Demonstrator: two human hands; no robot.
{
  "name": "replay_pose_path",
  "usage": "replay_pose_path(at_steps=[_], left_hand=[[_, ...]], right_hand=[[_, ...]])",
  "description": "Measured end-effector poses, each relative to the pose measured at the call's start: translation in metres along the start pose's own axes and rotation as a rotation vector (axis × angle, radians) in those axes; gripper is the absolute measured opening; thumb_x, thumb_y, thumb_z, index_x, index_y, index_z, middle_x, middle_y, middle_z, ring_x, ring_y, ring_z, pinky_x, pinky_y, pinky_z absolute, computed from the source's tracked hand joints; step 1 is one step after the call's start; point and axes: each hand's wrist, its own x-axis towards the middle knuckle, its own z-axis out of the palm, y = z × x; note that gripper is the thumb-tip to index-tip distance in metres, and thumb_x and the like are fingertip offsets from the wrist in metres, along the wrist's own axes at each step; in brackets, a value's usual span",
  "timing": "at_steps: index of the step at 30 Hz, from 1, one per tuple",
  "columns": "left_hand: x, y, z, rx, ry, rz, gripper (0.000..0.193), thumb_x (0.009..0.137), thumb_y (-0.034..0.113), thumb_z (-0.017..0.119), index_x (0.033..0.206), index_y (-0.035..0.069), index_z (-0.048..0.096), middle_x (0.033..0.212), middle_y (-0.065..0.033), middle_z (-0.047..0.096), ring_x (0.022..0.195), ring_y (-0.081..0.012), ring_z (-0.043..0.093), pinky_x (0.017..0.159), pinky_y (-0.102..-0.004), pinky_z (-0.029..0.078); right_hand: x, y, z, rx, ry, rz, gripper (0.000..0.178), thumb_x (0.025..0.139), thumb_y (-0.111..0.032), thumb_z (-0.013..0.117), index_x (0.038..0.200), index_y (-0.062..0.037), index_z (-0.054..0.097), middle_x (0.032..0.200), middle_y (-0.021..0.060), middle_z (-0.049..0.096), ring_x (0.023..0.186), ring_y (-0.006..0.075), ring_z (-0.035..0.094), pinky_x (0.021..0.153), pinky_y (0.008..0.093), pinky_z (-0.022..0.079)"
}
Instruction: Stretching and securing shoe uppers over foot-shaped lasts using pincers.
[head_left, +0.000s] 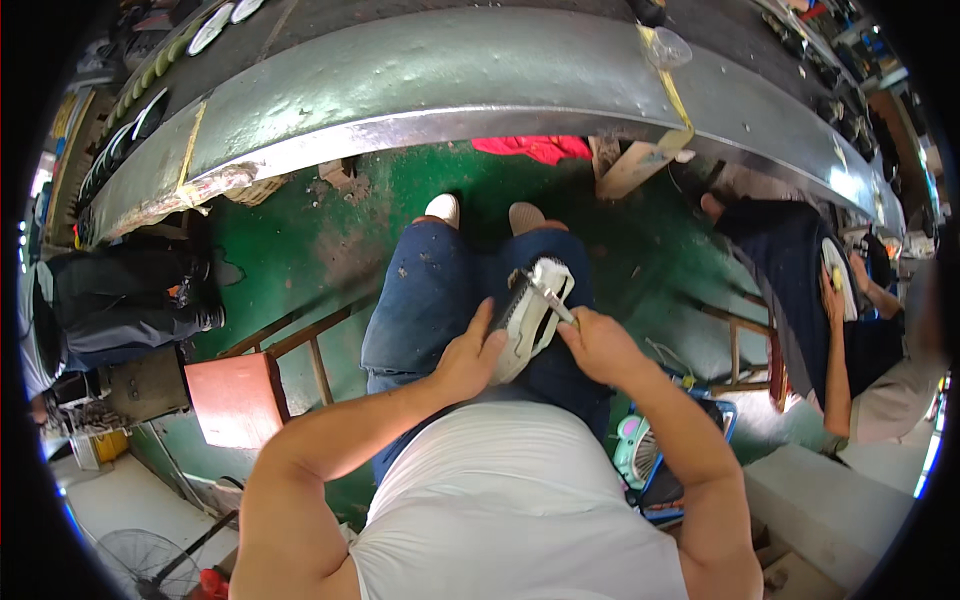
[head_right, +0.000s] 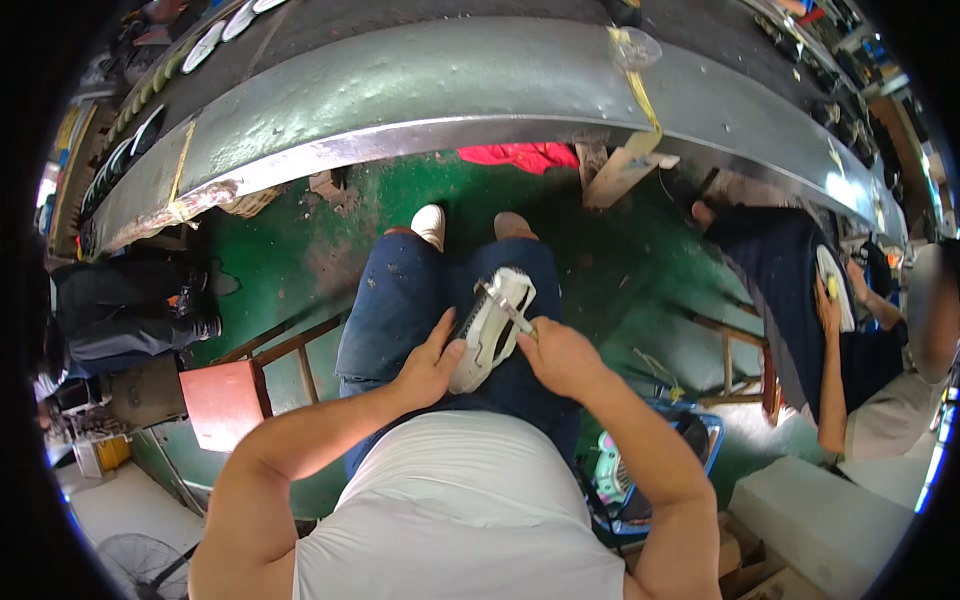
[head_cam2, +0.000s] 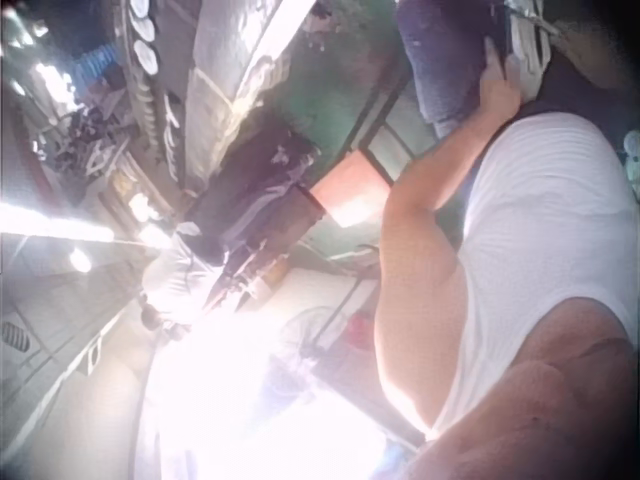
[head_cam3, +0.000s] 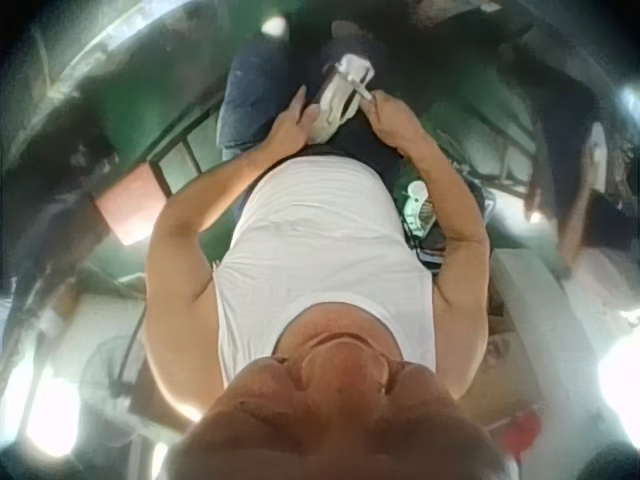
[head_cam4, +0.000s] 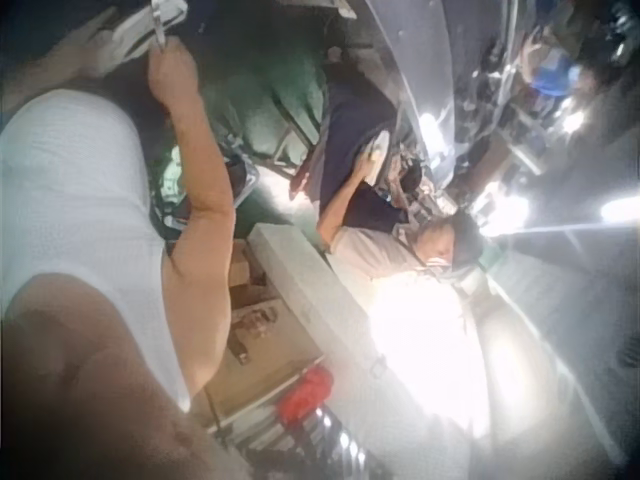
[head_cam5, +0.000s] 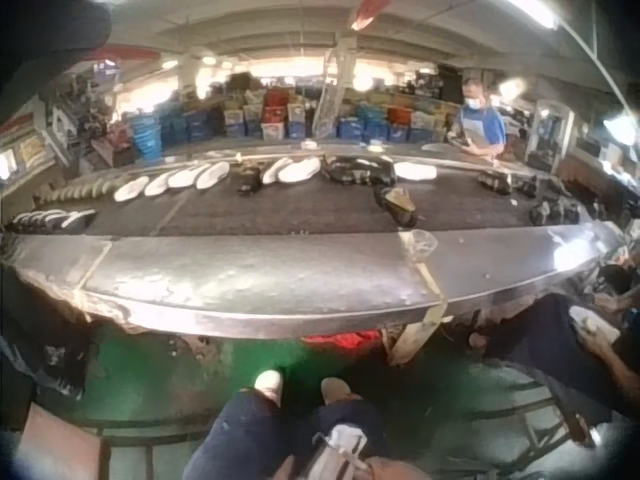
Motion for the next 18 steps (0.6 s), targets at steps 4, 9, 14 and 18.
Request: replay_pose_path(at_steps=[4,9,14,18], left_hand=[[-0.004,0.003,-0.001,-0.278,0.026,-0.403,0.062,0.1,0.033,0.054,0.146,-0.006,0.041,0.129,-0.0335,0.059,0.124,-0.0416,0.058,0.105,-0.0397,0.044],[0.002,0.002,-0.01,-0.379,-0.085,-0.362,0.072,0.095,0.029,0.063,0.151,-0.004,0.032,0.127,-0.0327,0.06,0.119,-0.0427,0.061,0.103,-0.0401,0.046],[0.011,0.026,-0.044,-0.105,-0.325,-0.357,0.093,0.083,0.031,0.074,0.155,0.002,0.022,0.116,-0.034,0.063,0.108,-0.0442,0.065,0.096,-0.0434,0.05],[0.023,0.058,-0.088,0.221,-0.175,-0.173,0.082,0.075,0.021,0.08,0.144,0.004,0.039,0.104,-0.0243,0.07,0.097,-0.0421,0.068,0.086,-0.0442,0.054]], right_hand=[[-0.011,-0.026,-0.022,0.175,-0.07,-0.028,0.037,0.102,-0.034,0.05,0.099,0.002,0.058,0.09,0.0276,0.066,0.086,0.0466,0.064,0.078,0.0523,0.05],[-0.018,-0.01,0.013,-0.038,-0.159,-0.057,0.038,0.103,-0.035,0.049,0.105,0.0021,0.058,0.094,0.0269,0.066,0.084,0.0468,0.063,0.075,0.0515,0.049],[-0.035,0.006,0.013,0.334,-0.155,0.108,0.034,0.102,-0.03,0.051,0.106,0.0036,0.058,0.092,0.0217,0.068,0.081,0.0361,0.067,0.074,0.0423,0.053],[-0.064,0.036,0.04,0.866,0.067,0.188,0.029,0.101,-0.019,0.056,0.119,0.0038,0.056,0.096,0.0089,0.067,0.083,0.0173,0.066,0.076,0.0323,0.053]])
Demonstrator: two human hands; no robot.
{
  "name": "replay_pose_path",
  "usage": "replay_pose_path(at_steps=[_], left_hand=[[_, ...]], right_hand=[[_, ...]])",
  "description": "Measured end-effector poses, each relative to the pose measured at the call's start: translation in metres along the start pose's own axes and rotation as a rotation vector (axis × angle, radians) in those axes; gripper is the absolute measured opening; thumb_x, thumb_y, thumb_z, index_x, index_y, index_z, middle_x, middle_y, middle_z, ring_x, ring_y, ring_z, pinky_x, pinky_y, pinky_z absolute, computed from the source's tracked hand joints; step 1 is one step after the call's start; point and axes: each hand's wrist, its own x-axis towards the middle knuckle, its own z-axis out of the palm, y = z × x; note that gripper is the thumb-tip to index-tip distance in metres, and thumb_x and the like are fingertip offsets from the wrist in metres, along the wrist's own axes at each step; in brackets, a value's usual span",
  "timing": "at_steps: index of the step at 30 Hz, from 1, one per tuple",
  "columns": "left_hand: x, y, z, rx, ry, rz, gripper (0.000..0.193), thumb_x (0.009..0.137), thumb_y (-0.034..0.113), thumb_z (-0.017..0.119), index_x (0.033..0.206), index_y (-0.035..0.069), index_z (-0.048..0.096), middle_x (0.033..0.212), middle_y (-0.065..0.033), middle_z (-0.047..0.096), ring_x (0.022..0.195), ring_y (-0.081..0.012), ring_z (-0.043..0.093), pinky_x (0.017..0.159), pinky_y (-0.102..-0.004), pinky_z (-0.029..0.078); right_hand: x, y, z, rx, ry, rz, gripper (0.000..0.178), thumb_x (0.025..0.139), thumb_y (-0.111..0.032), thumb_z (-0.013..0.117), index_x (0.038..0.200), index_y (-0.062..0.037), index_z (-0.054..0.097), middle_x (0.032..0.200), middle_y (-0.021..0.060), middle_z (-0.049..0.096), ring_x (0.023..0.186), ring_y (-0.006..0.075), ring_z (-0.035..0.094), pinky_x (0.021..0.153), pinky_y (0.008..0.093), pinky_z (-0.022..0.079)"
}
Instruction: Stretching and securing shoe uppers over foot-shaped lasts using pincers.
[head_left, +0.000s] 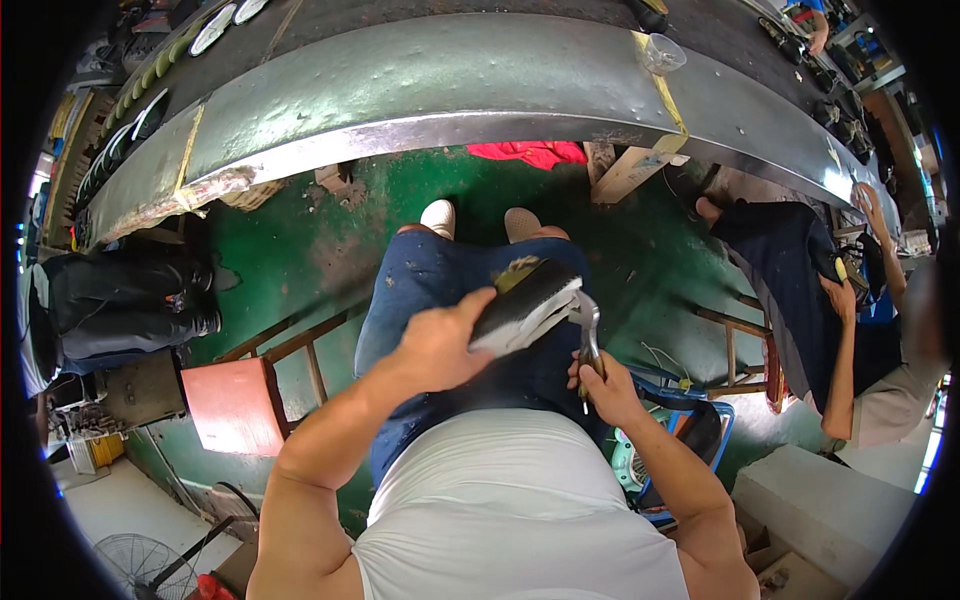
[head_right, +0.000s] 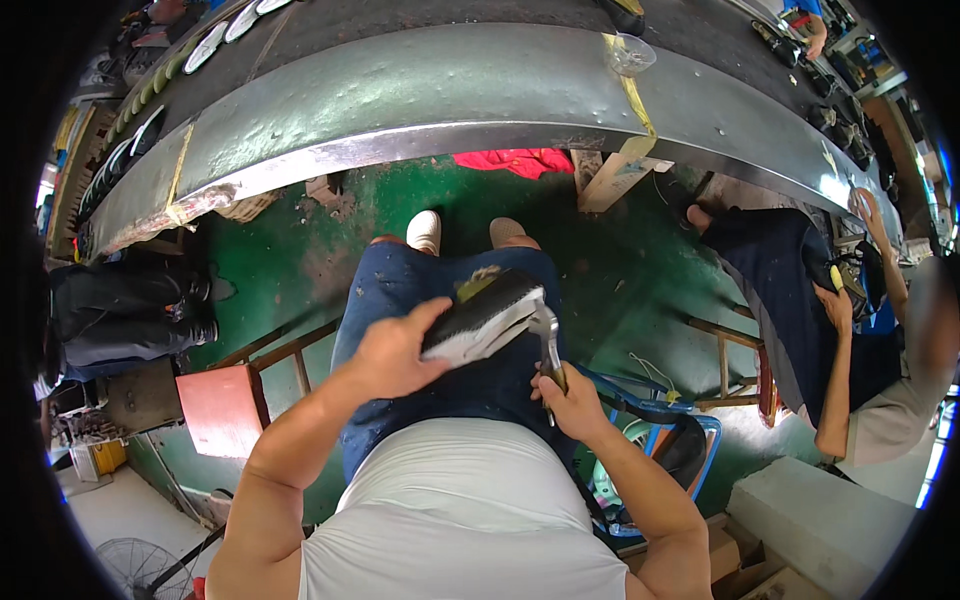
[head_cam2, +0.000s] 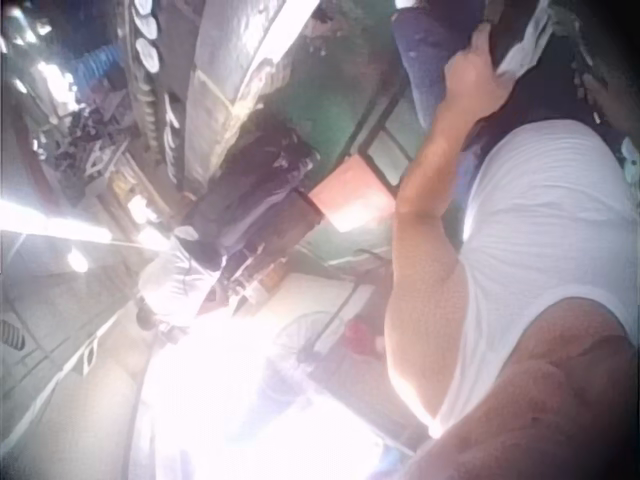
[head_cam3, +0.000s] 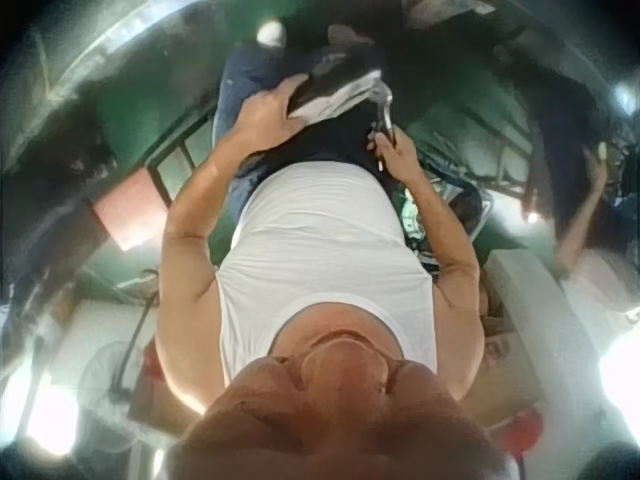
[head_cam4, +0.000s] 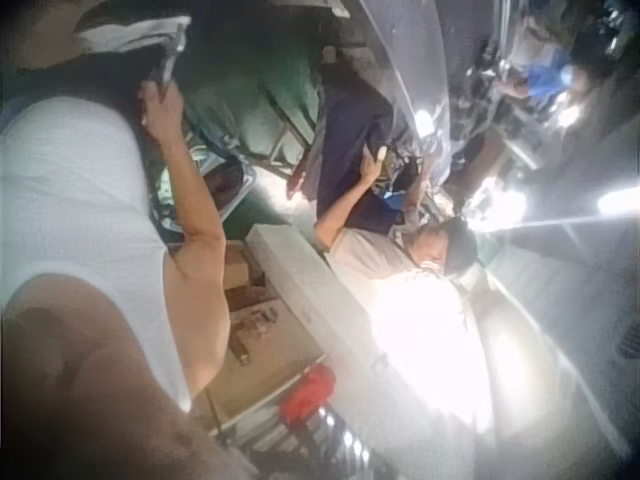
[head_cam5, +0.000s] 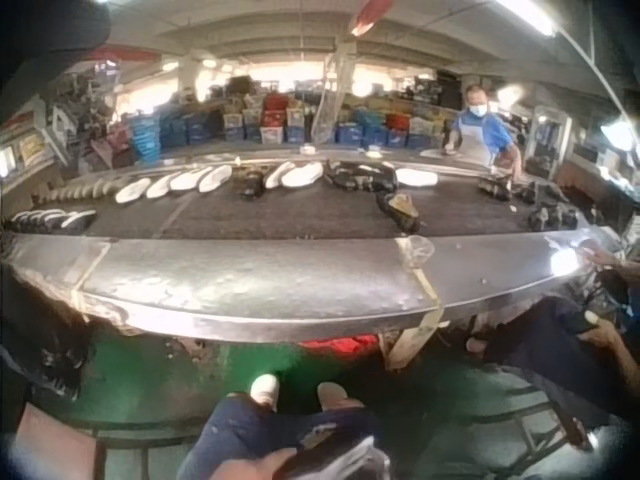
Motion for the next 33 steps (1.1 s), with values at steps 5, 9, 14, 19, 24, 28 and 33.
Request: replay_pose_path(at_steps=[5,9,14,19,24,28,33], left_hand=[[0.028,0.015,-0.026,-0.939,0.35,0.348,0.062,0.081,-0.006,0.078,0.127,0.005,0.039,0.118,-0.0192,0.065,0.108,-0.022,0.064,0.09,-0.0352,0.055],[0.082,0.016,-0.01,-0.969,0.338,0.113,0.035,0.089,0.017,0.077,0.113,0.0,0.058,0.106,-0.0063,0.065,0.089,-0.0094,0.061,0.076,-0.0267,0.053],[0.086,-0.039,0.06,-0.659,-0.104,0.085,0.084,0.082,0.013,0.078,0.151,-0.004,0.034,0.136,-0.0173,0.057,0.12,-0.0227,0.058,0.1,-0.0315,0.048],[0.062,-0.035,0.044,-0.445,-0.163,-0.047,0.073,0.081,0.003,0.062,0.149,-0.007,0.036,0.124,-0.0243,0.065,0.114,-0.0291,0.065,0.097,-0.0328,0.05],[0.066,-0.02,0.058,0.229,-0.002,-0.099,0.035,0.086,0.015,0.061,0.115,-0.006,0.062,0.088,-0.0228,0.071,0.084,-0.0429,0.07,0.079,-0.048,0.056],[0.053,-0.022,0.049,-0.468,0.098,-0.212,0.022,0.092,0.017,0.058,0.086,0.0,0.071,0.083,-0.021,0.071,0.073,-0.0403,0.068,0.069,-0.0487,0.054],[0.045,-0.01,0.059,0.022,0.353,0.041,0.026,0.093,0.02,0.061,0.074,0.002,0.065,0.07,-0.0176,0.067,0.062,-0.0373,0.067,0.06,-0.0458,0.055]], right_hand=[[-0.008,0.016,0.0,0.133,0.02,-0.123,0.038,0.1,-0.017,0.056,0.131,0.0051,0.05,0.106,0.0081,0.063,0.09,0.0148,0.064,0.084,0.0289,0.051],[-0.003,0.017,-0.003,0.0,0.012,-0.085,0.041,0.1,-0.019,0.059,0.132,0.0034,0.048,0.106,0.0069,0.061,0.092,0.0148,0.061,0.083,0.0294,0.05],[0.0,-0.021,0.0,-0.135,0.073,-0.07,0.023,0.099,-0.019,0.058,0.113,-0.0012,0.058,0.082,0.0063,0.066,0.077,0.0152,0.064,0.071,0.0323,0.051],[0.007,-0.046,0.001,-0.443,-0.092,-0.017,0.025,0.097,-0.023,0.059,0.109,-0.0004,0.058,0.079,0.0147,0.067,0.075,0.0305,0.066,0.072,0.0395,0.051],[0.025,-0.049,0.002,-0.609,-0.144,0.112,0.027,0.097,-0.023,0.058,0.106,0.0018,0.057,0.087,0.0228,0.068,0.086,0.042,0.066,0.078,0.0477,0.05],[0.021,-0.046,-0.001,-0.584,-0.117,0.094,0.027,0.097,-0.022,0.058,0.105,0.0028,0.057,0.087,0.0242,0.067,0.088,0.0426,0.065,0.079,0.0485,0.049],[0.015,-0.082,-0.01,-0.601,-0.289,0.006,0.026,0.096,-0.021,0.059,0.106,0.0029,0.059,0.088,0.0201,0.067,0.08,0.0322,0.066,0.076,0.0436,0.053]])
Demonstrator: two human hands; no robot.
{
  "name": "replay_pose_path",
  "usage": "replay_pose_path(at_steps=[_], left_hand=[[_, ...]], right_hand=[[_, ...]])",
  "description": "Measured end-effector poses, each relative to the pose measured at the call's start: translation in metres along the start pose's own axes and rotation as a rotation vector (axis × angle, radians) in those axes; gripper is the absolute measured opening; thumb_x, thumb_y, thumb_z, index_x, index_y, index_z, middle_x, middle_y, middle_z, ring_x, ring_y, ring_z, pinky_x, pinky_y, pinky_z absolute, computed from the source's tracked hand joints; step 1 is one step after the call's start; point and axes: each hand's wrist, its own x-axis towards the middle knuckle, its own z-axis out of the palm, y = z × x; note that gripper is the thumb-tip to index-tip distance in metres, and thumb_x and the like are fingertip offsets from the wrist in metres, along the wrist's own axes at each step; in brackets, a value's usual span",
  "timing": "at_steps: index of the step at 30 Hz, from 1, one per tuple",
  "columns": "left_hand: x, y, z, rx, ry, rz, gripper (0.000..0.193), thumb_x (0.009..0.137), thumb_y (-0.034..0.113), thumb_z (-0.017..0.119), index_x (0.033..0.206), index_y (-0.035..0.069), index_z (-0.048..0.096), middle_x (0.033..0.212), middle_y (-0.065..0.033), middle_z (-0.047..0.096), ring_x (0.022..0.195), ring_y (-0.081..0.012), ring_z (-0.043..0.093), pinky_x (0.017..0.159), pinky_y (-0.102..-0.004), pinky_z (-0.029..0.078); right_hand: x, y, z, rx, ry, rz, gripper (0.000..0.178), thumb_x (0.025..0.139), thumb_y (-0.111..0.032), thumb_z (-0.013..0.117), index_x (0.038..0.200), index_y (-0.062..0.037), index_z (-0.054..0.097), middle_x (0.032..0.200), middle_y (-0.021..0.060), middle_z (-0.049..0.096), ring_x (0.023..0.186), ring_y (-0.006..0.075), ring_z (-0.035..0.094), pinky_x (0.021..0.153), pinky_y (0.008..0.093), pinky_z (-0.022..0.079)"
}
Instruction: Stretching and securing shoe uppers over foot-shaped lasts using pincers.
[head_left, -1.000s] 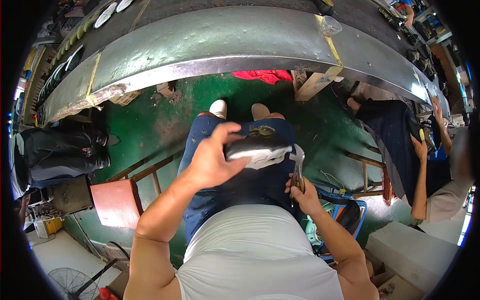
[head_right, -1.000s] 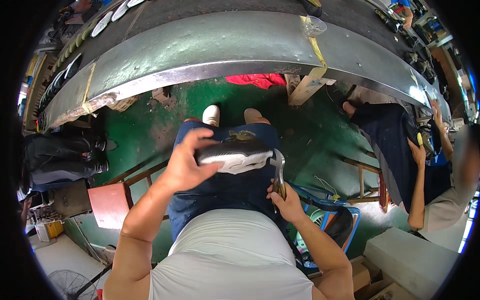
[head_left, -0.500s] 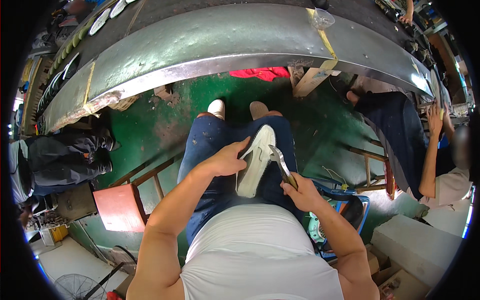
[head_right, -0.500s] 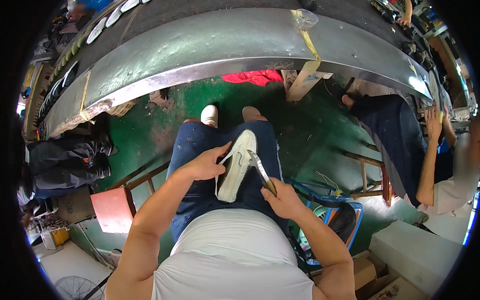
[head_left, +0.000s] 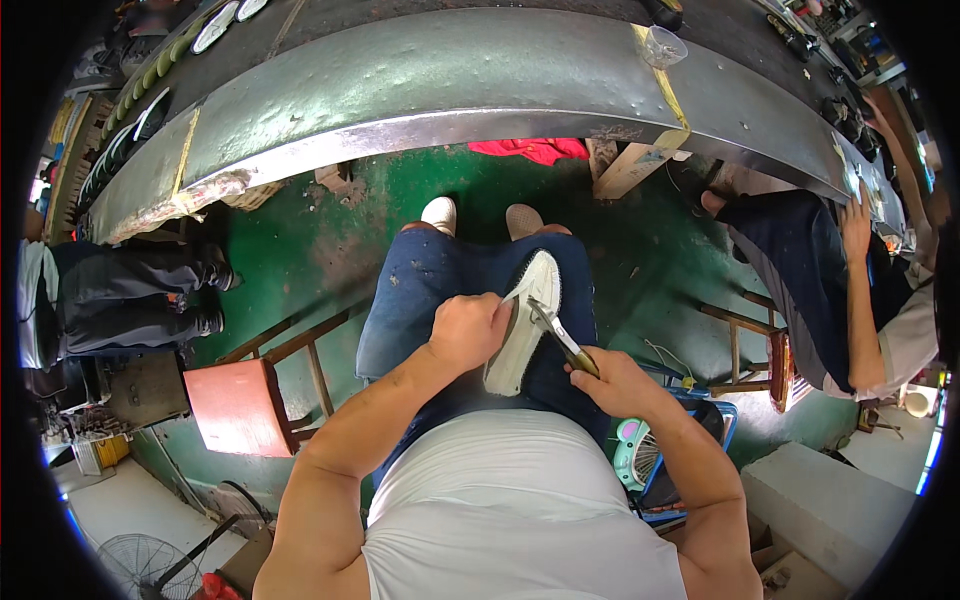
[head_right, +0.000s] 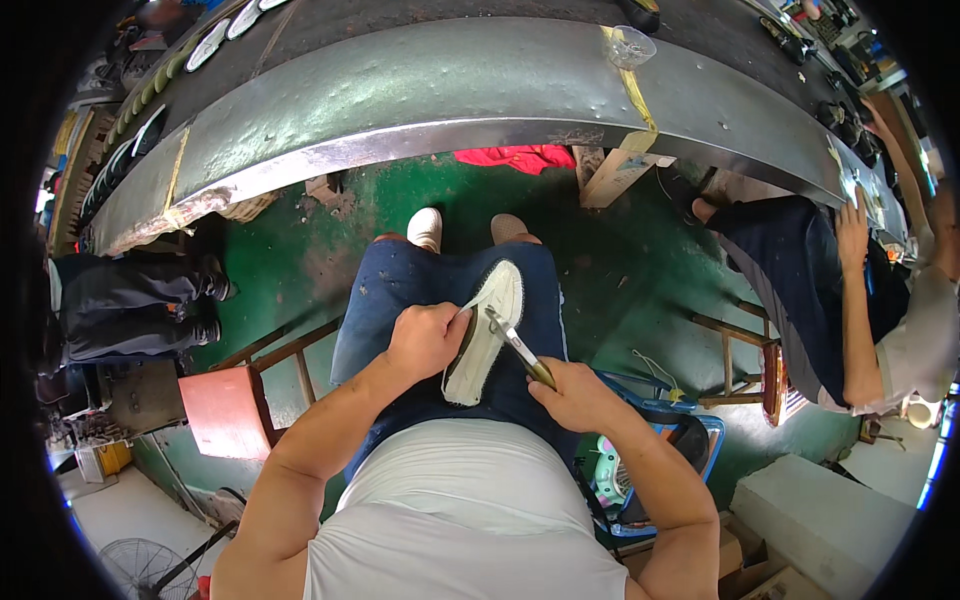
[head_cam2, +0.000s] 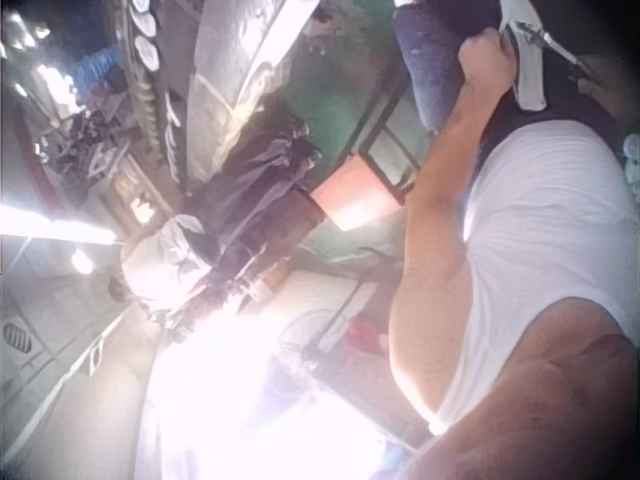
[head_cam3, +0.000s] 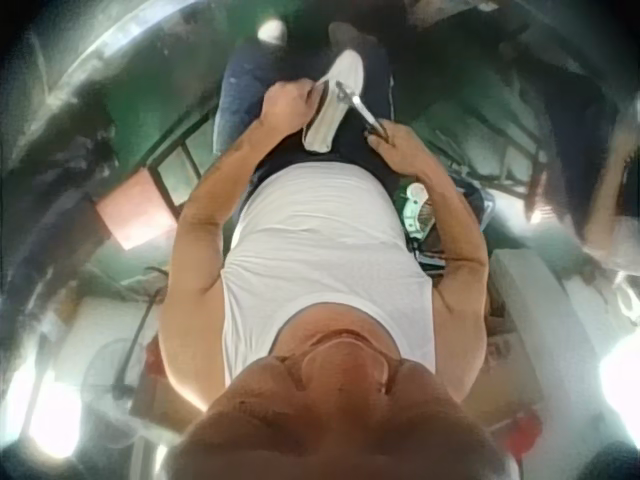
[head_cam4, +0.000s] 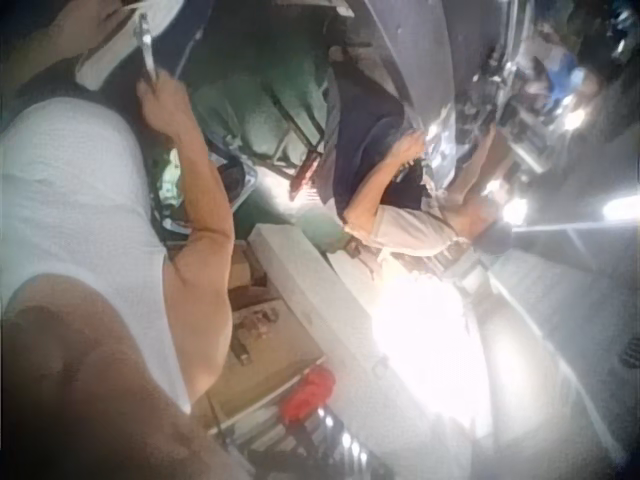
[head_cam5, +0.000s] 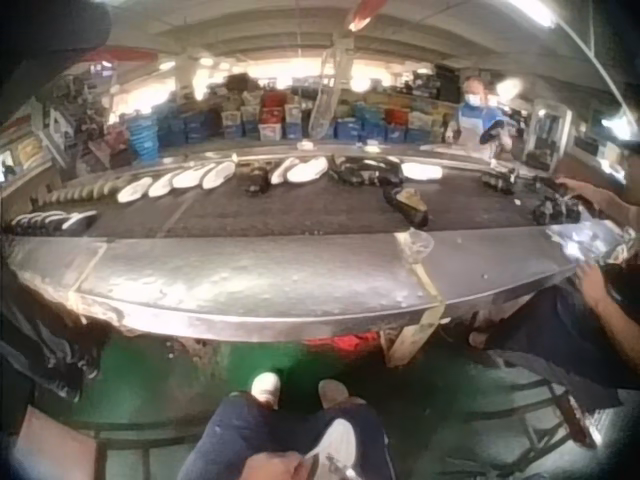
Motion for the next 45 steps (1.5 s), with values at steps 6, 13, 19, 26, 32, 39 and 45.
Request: replay_pose_path(at_steps=[6,13,19,26,32,39,45], left_hand=[[-0.001,0.008,0.008,0.057,0.061,0.111,0.031,0.094,0.021,0.059,0.068,0.003,0.06,0.063,-0.0172,0.064,0.056,-0.0356,0.065,0.055,-0.0458,0.054],[-0.002,0.006,0.006,0.083,0.056,0.13,0.03,0.095,0.02,0.058,0.069,0.004,0.06,0.062,-0.0159,0.064,0.053,-0.0331,0.065,0.053,-0.0429,0.054],[0.0,0.021,0.007,0.075,0.097,0.206,0.027,0.092,0.02,0.064,0.071,0.004,0.061,0.061,-0.0137,0.063,0.054,-0.0349,0.063,0.049,-0.0443,0.051],[-0.002,-0.034,0.062,-1.569,-0.286,-0.815,0.053,0.107,0.042,0.042,0.142,0.002,0.049,0.134,-0.0115,0.059,0.123,-0.0217,0.055,0.106,-0.0354,0.042],[0.001,-0.031,0.05,-1.54,-0.215,-0.713,0.061,0.099,0.044,0.061,0.144,0.005,0.046,0.124,-0.007,0.062,0.114,-0.0163,0.058,0.098,-0.0338,0.048],[0.013,-0.028,0.058,-1.409,-0.209,-0.687,0.058,0.095,0.036,0.071,0.14,0.006,0.05,0.118,-0.0061,0.065,0.105,-0.0151,0.062,0.093,-0.0319,0.05],[0.021,-0.017,0.052,-1.266,-0.282,-0.713,0.056,0.094,0.031,0.071,0.138,0.003,0.051,0.116,-0.0089,0.067,0.102,-0.0167,0.064,0.089,-0.0325,0.052]], right_hand=[[0.016,-0.001,-0.016,0.528,-0.228,0.297,0.023,0.095,-0.021,0.06,0.103,0.0004,0.062,0.089,0.0136,0.069,0.072,0.0196,0.066,0.066,0.0353,0.054],[0.015,-0.014,-0.006,0.151,-0.108,0.241,0.021,0.096,-0.019,0.06,0.103,0.0002,0.064,0.088,0.0076,0.069,0.067,0.0153,0.064,0.06,0.0299,0.055],[0.036,-0.055,-0.072,-0.023,-0.457,0.403,0.024,0.096,-0.023,0.059,0.102,-0.0002,0.064,0.087,0.0061,0.068,0.071,0.0143,0.065,0.06,0.03,0.055],[0.057,-0.051,-0.043,-0.469,-0.256,0.128,0.027,0.096,-0.025,0.059,0.094,0.0015,0.063,0.083,0.019,0.069,0.08,0.0347,0.069,0.073,0.0423,0.054],[0.053,-0.002,0.032,-0.084,0.047,0.082,0.034,0.096,-0.029,0.059,0.096,0.0044,0.062,0.089,0.0268,0.068,0.088,0.0452,0.065,0.078,0.0498,0.051],[0.052,0.038,0.064,0.52,0.101,0.19,0.031,0.1,-0.029,0.059,0.097,0.0011,0.063,0.077,0.008,0.067,0.068,0.0178,0.064,0.06,0.031,0.049],[0.045,0.066,-0.006,1.124,-0.508,0.284,0.036,0.098,-0.021,0.063,0.121,0.0067,0.057,0.101,0.0129,0.068,0.083,0.0206,0.069,0.055,0.0303,0.057]])
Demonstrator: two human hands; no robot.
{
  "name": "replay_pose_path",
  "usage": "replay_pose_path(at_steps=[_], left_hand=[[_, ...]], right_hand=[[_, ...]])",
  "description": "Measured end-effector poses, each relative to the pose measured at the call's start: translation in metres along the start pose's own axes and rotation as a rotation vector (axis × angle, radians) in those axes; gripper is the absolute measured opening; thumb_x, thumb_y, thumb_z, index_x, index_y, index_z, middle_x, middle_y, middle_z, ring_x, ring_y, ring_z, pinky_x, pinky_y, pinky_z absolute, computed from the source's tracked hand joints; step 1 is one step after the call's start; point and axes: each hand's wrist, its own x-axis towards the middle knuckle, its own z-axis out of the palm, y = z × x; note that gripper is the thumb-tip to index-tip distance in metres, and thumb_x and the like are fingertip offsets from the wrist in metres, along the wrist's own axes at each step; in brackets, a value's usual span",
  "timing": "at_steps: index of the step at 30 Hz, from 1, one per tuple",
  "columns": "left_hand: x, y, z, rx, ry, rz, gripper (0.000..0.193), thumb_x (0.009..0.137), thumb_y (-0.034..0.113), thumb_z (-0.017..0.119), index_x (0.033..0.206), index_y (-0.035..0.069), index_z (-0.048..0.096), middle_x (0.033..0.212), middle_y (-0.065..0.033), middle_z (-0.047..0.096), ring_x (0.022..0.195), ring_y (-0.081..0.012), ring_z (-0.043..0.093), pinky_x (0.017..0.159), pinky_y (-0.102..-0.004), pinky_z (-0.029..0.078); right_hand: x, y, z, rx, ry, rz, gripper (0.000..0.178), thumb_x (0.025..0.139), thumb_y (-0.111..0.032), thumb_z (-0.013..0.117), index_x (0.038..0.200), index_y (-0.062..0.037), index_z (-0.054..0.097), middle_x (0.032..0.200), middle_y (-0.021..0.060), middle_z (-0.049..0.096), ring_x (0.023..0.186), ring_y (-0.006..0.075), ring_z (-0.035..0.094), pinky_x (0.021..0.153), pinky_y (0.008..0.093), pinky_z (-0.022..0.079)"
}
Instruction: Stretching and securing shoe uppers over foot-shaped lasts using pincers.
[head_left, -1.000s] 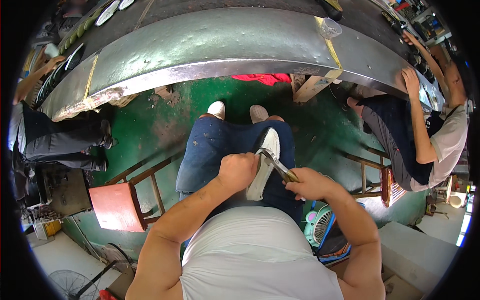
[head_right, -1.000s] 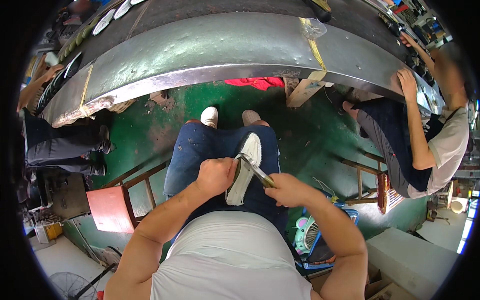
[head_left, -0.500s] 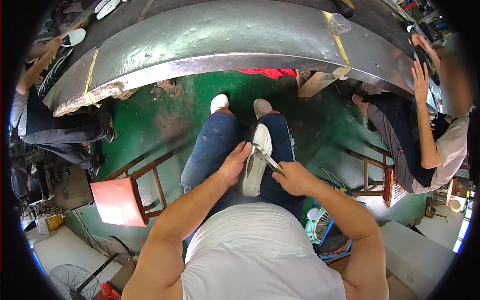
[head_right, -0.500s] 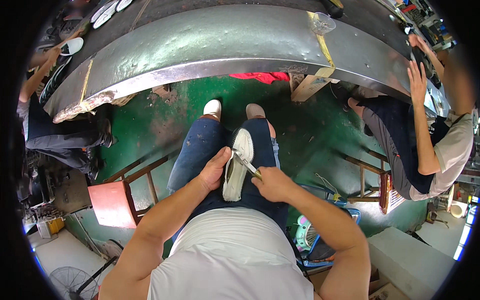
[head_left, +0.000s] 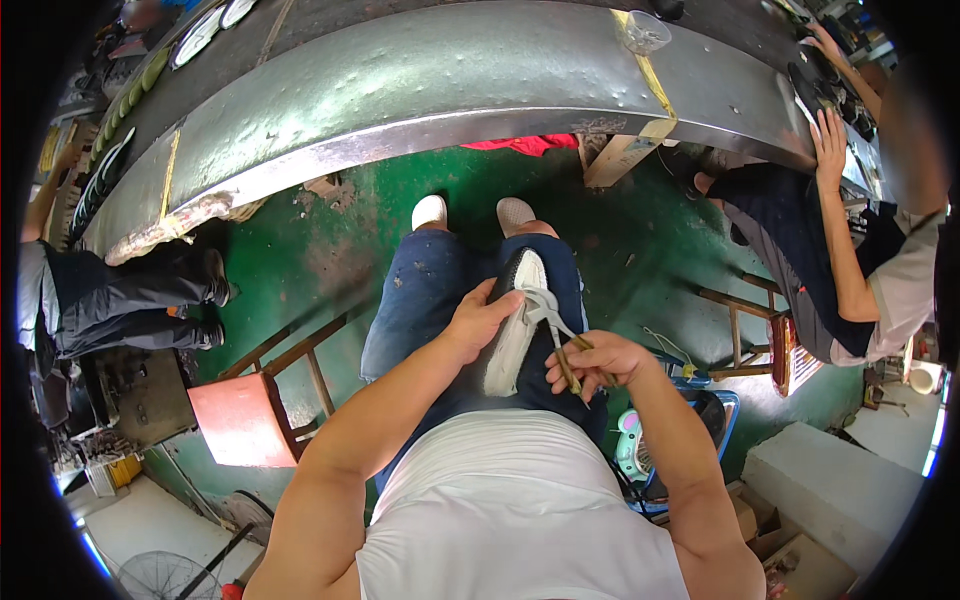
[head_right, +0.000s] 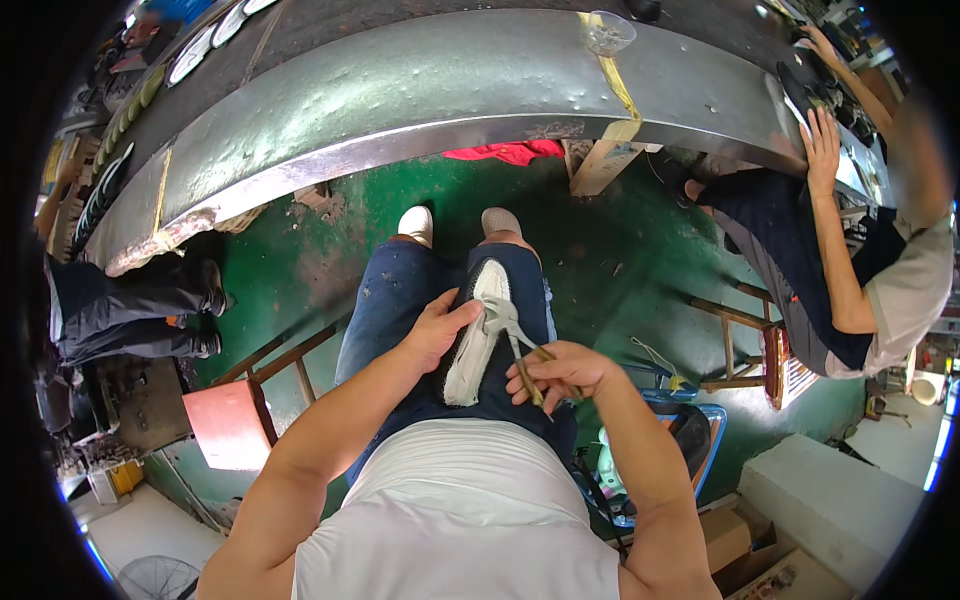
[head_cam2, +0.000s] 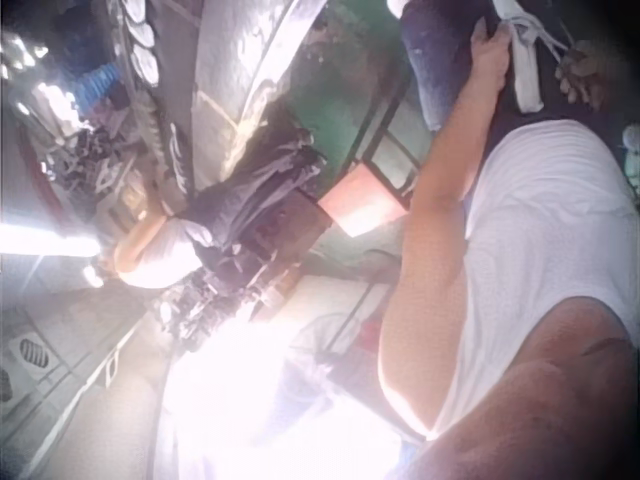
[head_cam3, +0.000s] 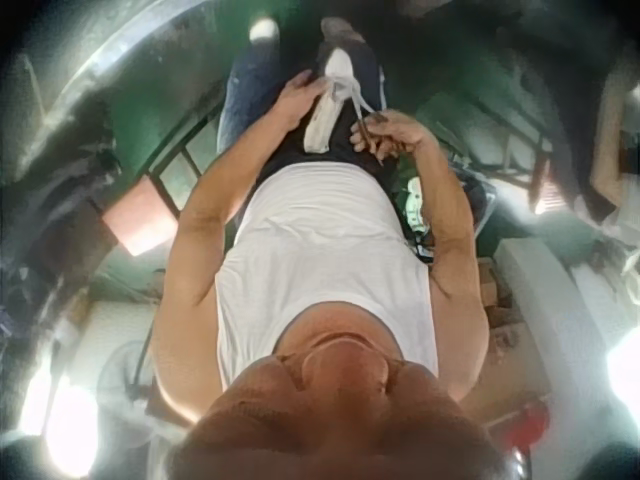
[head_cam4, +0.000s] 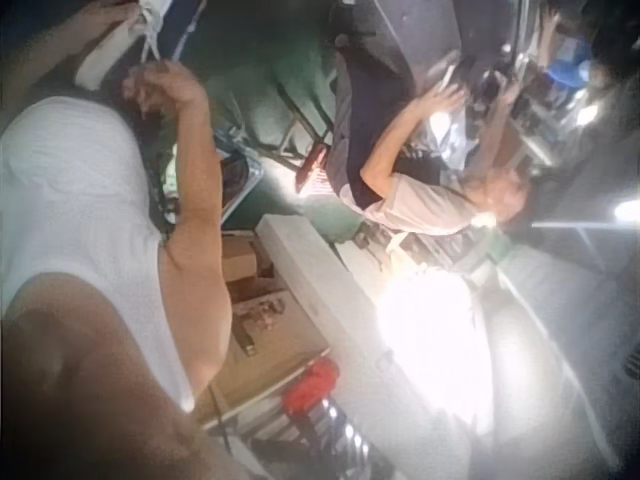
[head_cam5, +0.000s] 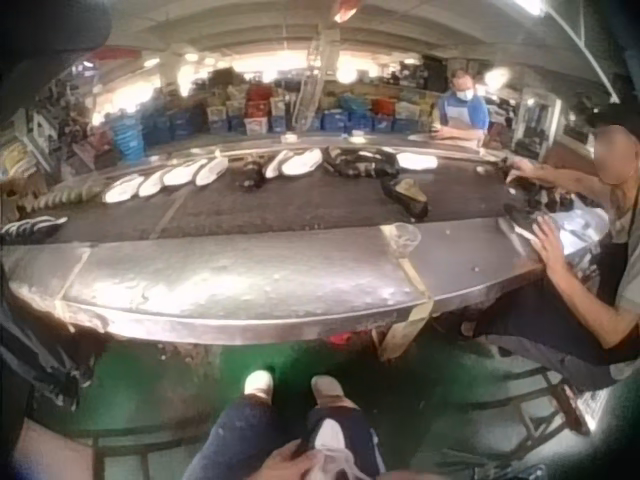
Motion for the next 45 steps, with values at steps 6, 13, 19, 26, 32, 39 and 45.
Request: replay_pose_path(at_steps=[6,13,19,26,32,39,45], left_hand=[[-0.011,0.023,0.018,0.243,0.111,-0.037,0.065,0.09,0.027,0.07,0.141,-0.004,0.045,0.12,-0.0151,0.064,0.106,-0.0214,0.064,0.091,-0.0334,0.051],[-0.01,0.032,0.017,0.489,0.087,-0.087,0.066,0.085,0.029,0.074,0.135,-0.006,0.048,0.119,-0.0185,0.064,0.107,-0.0252,0.064,0.092,-0.0359,0.051],[-0.014,0.057,0.005,0.333,-0.148,-0.234,0.072,0.085,0.031,0.077,0.139,-0.003,0.043,0.13,-0.0181,0.06,0.117,-0.0297,0.061,0.099,-0.0463,0.048],[0.022,0.033,-0.02,0.287,-0.142,-0.392,0.053,0.088,0.032,0.075,0.132,0.013,0.053,0.113,-0.0029,0.067,0.099,-0.0183,0.065,0.074,-0.0377,0.052],[0.014,0.034,-0.019,0.344,-0.221,-0.352,0.09,0.086,0.043,0.075,0.151,0.001,0.029,0.145,-0.0161,0.049,0.131,-0.0309,0.047,0.101,-0.0574,0.037],[0.002,0.042,-0.01,0.449,-0.194,-0.335,0.065,0.091,0.036,0.073,0.141,0.007,0.043,0.125,-0.0086,0.061,0.112,-0.0177,0.058,0.091,-0.0379,0.049],[-0.026,0.022,-0.009,0.556,-0.351,0.068,0.093,0.093,0.025,0.068,0.158,0.007,0.005,0.144,-0.0182,0.046,0.129,-0.0266,0.049,0.109,-0.0356,0.041]], right_hand=[[-0.016,-0.038,0.026,-0.589,0.391,0.001,0.036,0.103,-0.029,0.053,0.115,0.005,0.057,0.096,0.0121,0.068,0.082,0.0175,0.069,0.054,0.0311,0.055],[0.01,-0.07,0.058,-1.138,0.57,-0.068,0.041,0.104,-0.035,0.047,0.09,0.001,0.061,0.073,0.0099,0.067,0.07,0.0209,0.067,0.068,0.0361,0.053],[0.004,-0.05,0.051,-1.002,0.63,-0.178,0.036,0.1,-0.031,0.054,0.089,0.0023,0.061,0.073,0.0126,0.067,0.064,0.0262,0.066,0.064,0.0385,0.053],[-0.034,-0.025,0.071,-1.34,0.328,-0.111,0.033,0.093,-0.019,0.061,0.117,0.004,0.06,0.094,0.0234,0.069,0.091,0.0412,0.067,0.082,0.0459,0.052],[-0.015,-0.029,0.097,-1.784,0.483,-0.102,0.031,0.092,-0.017,0.063,0.114,0.0048,0.06,0.098,0.0207,0.068,0.087,0.0402,0.068,0.077,0.0463,0.054],[-0.011,0.025,0.057,-1.427,0.647,-0.533,0.026,0.092,-0.024,0.065,0.109,-0.0052,0.064,0.093,0.0168,0.068,0.084,0.0395,0.067,0.073,0.0466,0.053],[-0.03,0.024,0.051,-1.305,0.554,-0.095,0.026,0.092,-0.022,0.064,0.107,-0.0002,0.064,0.085,0.0217,0.067,0.082,0.0399,0.066,0.075,0.0468,0.051]])
